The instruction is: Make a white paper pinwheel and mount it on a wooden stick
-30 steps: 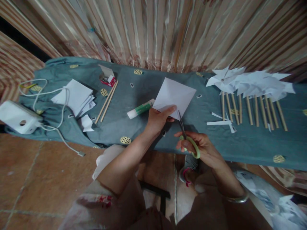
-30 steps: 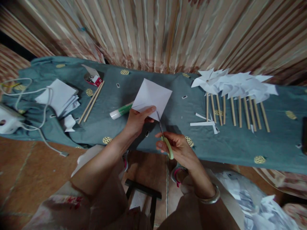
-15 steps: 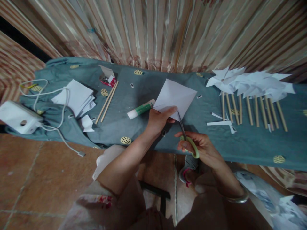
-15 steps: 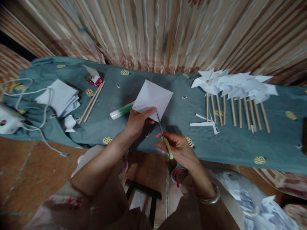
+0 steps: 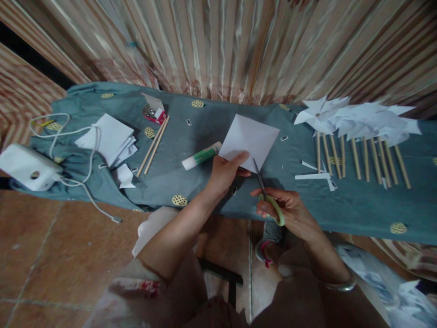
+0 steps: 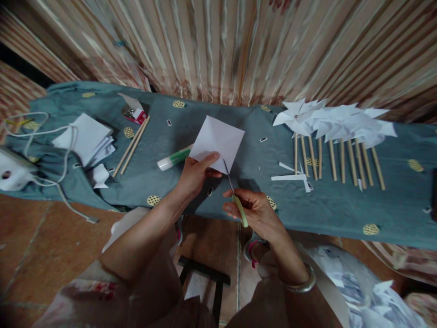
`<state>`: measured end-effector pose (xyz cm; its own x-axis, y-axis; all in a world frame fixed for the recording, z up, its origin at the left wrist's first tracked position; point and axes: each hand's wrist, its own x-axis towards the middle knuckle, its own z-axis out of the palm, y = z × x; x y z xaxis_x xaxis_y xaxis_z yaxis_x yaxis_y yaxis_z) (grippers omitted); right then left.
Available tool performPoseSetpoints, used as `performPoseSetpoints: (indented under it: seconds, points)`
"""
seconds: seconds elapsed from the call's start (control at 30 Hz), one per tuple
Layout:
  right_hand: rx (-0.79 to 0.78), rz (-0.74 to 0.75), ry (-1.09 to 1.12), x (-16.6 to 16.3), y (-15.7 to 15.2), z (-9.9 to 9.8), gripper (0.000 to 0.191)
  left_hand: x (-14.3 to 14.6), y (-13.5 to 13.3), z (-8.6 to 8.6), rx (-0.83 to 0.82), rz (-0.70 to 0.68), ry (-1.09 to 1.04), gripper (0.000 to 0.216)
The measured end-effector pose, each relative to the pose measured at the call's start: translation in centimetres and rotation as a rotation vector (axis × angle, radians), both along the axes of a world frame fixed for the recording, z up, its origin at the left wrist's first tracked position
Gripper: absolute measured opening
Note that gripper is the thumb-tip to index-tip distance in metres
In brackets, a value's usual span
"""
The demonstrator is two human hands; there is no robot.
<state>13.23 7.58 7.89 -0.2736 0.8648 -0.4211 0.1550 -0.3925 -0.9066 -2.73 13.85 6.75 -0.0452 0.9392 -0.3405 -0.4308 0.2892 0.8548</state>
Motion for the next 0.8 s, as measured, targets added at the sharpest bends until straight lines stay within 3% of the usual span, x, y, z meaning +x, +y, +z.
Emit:
performPoseSetpoints:
  seconds: [0.8]
  points:
    - [0.015, -0.048, -0.005, -0.08, 0.03, 0.05, 0.047, 0.02, 0.05, -0.26, 0.019, -0.045, 0.032, 0.007]
